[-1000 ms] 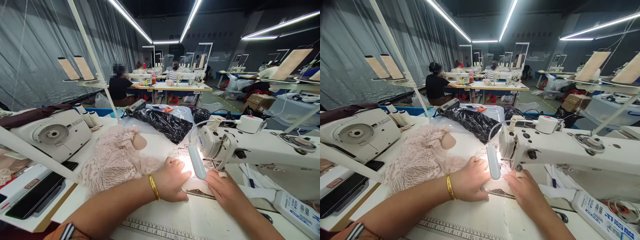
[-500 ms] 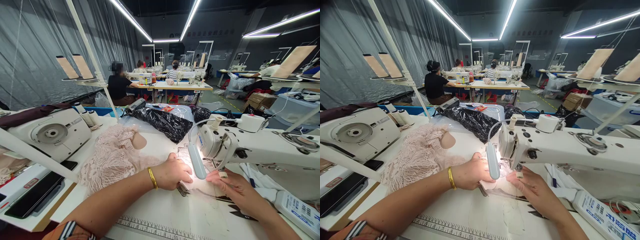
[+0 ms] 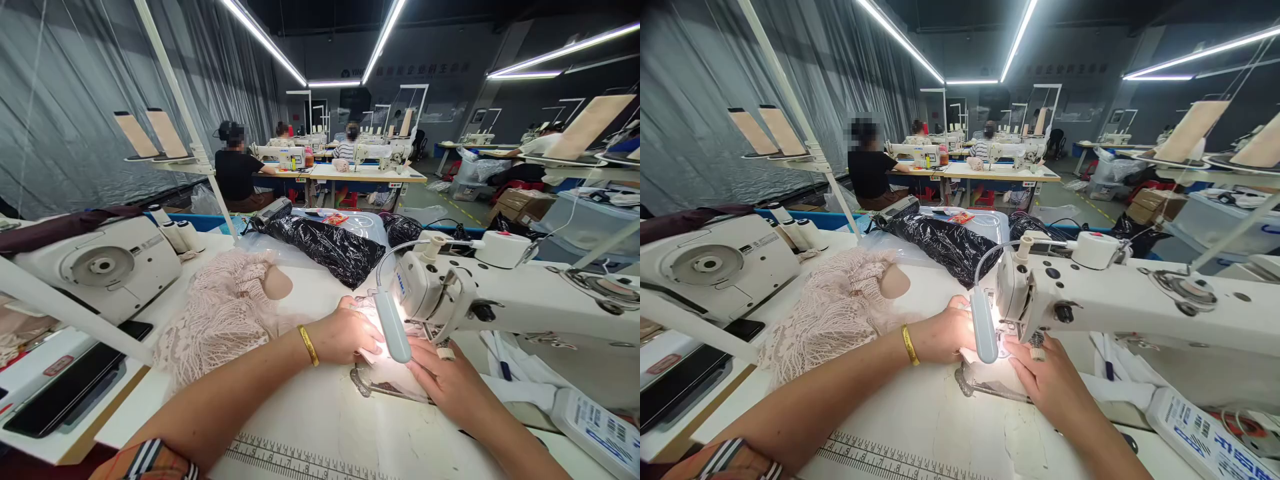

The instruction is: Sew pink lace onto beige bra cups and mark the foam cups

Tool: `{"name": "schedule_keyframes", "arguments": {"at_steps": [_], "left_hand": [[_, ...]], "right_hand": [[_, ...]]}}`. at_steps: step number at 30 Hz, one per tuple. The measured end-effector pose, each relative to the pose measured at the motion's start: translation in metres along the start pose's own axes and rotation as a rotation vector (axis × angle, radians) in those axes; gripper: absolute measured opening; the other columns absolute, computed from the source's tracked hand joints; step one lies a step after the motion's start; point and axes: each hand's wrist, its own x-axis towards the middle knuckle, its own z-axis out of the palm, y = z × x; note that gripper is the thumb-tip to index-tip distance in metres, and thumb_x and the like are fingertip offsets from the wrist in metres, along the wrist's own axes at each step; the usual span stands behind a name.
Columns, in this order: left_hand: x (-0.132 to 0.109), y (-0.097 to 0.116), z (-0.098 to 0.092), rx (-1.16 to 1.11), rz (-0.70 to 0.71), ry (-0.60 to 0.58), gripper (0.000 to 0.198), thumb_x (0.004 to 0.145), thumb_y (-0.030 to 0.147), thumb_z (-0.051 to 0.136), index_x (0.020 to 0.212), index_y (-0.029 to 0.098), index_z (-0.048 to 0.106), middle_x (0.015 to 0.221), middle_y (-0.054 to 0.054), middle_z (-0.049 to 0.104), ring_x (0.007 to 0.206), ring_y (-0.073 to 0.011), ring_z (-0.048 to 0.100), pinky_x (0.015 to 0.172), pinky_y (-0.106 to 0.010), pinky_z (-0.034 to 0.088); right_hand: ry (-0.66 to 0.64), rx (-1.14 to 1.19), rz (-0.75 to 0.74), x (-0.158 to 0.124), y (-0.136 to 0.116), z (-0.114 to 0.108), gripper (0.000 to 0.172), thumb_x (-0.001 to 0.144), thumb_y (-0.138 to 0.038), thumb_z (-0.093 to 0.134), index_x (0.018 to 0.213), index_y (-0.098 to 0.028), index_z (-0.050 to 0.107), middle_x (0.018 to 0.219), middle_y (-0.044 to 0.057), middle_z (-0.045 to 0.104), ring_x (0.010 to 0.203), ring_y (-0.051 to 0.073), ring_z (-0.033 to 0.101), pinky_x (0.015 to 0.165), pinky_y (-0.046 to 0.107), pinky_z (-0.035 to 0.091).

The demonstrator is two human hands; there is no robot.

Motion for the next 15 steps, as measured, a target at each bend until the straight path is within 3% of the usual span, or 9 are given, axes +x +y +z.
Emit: {"name": "schedule_keyframes", "arguments": {"at_steps": [7,12,15], "left_hand": [[0.001,0.004,-0.004,-0.01,-0.027,-0.013,0.013,0.087,0.016,0.062,0.086,0.022,0.073,0.105,-0.004,0.079,0.096,-0.0241,0.065,0.096,-0.05,0.023],[0.001,0.006,-0.005,0.018,-0.042,-0.01,0.014,0.09,0.017,0.06,0.088,0.023,0.073,0.106,-0.003,0.079,0.098,-0.0238,0.065,0.094,-0.048,0.023],[0.002,0.007,-0.005,0.043,-0.054,0.0,0.013,0.088,0.015,0.061,0.086,0.022,0.072,0.105,-0.003,0.079,0.097,-0.0237,0.065,0.094,-0.047,0.023]], "right_hand": [[0.013,0.044,-0.019,-0.001,0.0,-0.001,0.036,0.108,-0.033,0.045,0.136,-0.036,0.068,0.132,0.005,0.075,0.11,0.027,0.074,0.094,0.049,0.062],[0.166,0.095,0.046,-0.004,-0.009,-0.003,0.035,0.11,-0.036,0.04,0.12,-0.036,0.074,0.106,0.003,0.081,0.096,0.028,0.075,0.097,0.051,0.06],[0.254,0.144,0.097,-0.005,-0.011,-0.001,0.033,0.11,-0.037,0.043,0.111,-0.031,0.076,0.113,0.006,0.079,0.103,0.029,0.075,0.097,0.049,0.06]]}}
